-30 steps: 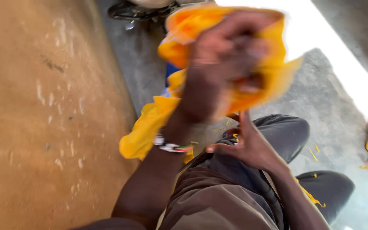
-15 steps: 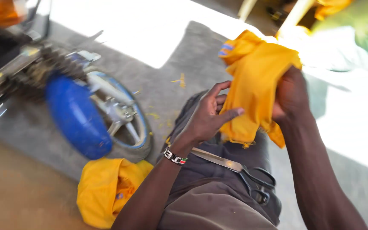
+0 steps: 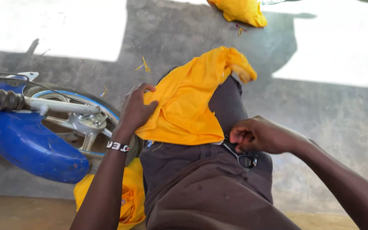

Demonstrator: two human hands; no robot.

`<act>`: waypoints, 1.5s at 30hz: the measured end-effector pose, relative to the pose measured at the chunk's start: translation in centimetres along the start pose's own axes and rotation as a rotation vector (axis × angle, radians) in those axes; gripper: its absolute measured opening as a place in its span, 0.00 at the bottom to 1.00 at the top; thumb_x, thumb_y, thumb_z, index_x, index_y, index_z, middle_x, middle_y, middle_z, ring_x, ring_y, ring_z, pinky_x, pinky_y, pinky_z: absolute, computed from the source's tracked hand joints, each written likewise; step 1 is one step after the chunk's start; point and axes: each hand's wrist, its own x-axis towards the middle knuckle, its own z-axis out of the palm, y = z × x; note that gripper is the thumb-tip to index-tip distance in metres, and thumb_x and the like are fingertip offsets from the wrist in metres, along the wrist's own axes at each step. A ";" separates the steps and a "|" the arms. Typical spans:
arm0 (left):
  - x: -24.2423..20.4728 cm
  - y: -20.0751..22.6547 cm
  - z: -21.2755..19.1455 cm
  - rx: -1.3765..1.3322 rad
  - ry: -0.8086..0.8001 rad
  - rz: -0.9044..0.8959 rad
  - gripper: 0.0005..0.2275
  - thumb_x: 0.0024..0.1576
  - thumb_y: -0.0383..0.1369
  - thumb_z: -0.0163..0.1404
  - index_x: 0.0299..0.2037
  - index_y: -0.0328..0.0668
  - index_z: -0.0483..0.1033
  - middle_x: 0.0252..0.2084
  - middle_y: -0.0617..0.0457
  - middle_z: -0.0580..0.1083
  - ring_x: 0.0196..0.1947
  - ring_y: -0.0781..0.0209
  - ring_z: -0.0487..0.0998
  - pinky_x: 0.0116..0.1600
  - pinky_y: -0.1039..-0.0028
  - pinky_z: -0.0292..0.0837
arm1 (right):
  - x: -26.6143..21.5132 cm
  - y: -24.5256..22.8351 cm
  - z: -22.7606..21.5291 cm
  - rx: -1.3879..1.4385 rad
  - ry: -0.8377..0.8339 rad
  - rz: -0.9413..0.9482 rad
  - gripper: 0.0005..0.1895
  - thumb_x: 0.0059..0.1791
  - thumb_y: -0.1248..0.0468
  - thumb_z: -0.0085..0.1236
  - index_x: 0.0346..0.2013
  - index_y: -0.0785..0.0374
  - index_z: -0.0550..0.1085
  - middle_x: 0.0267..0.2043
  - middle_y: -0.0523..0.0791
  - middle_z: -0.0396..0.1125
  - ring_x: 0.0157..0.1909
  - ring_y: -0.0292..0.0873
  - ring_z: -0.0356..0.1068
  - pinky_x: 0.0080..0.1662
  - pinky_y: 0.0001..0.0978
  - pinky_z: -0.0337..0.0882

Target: Trimming loose threads and excess fabric from yellow t-shirts using tailor scissors.

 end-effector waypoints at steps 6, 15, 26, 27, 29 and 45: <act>-3.4 3.1 0.6 -0.259 -0.130 0.426 0.23 0.49 0.19 0.43 0.54 0.42 0.80 0.43 0.41 0.75 0.49 0.35 0.76 0.56 0.58 0.70 | -2.4 -1.5 1.5 -0.346 -0.009 -0.019 0.23 0.37 0.66 0.73 0.44 0.62 0.75 0.42 0.50 0.75 0.49 0.54 0.80 0.48 0.41 0.83; -3.5 5.4 1.4 0.056 -0.117 0.456 0.08 0.58 0.33 0.53 0.41 0.42 0.83 0.40 0.48 0.75 0.41 0.42 0.78 0.46 0.59 0.73 | -2.0 1.5 4.9 -0.552 0.137 0.020 0.29 0.38 0.58 0.76 0.47 0.62 0.69 0.44 0.53 0.73 0.48 0.64 0.76 0.47 0.57 0.77; -5.5 1.7 1.0 -0.012 0.091 0.252 0.10 0.56 0.34 0.51 0.40 0.36 0.82 0.43 0.49 0.82 0.36 0.43 0.80 0.48 0.57 0.69 | -2.3 0.8 2.9 -0.481 0.035 0.075 0.20 0.42 0.58 0.65 0.48 0.49 0.73 0.47 0.36 0.74 0.46 0.37 0.72 0.48 0.34 0.73; -5.5 1.4 1.0 -0.031 0.120 0.271 0.10 0.55 0.34 0.51 0.38 0.36 0.81 0.39 0.48 0.83 0.33 0.43 0.80 0.43 0.57 0.70 | -2.2 1.0 2.3 -0.450 -0.044 0.191 0.21 0.45 0.49 0.66 0.52 0.42 0.77 0.46 0.32 0.76 0.48 0.32 0.71 0.49 0.29 0.72; -4.9 0.4 1.4 -0.067 0.140 0.236 0.10 0.55 0.35 0.52 0.38 0.38 0.81 0.34 0.48 0.81 0.29 0.46 0.77 0.40 0.58 0.68 | -2.4 2.7 0.9 -0.382 -0.069 0.320 0.22 0.47 0.52 0.63 0.56 0.41 0.76 0.47 0.32 0.75 0.43 0.31 0.72 0.44 0.26 0.71; -3.2 2.0 3.2 -0.845 0.087 0.089 0.05 0.59 0.21 0.51 0.42 0.26 0.79 0.33 0.54 0.77 0.29 0.72 0.72 0.37 0.82 0.70 | 2.0 -5.2 3.6 0.176 0.509 0.240 0.39 0.27 0.54 0.79 0.52 0.58 0.77 0.44 0.42 0.78 0.44 0.39 0.76 0.47 0.34 0.72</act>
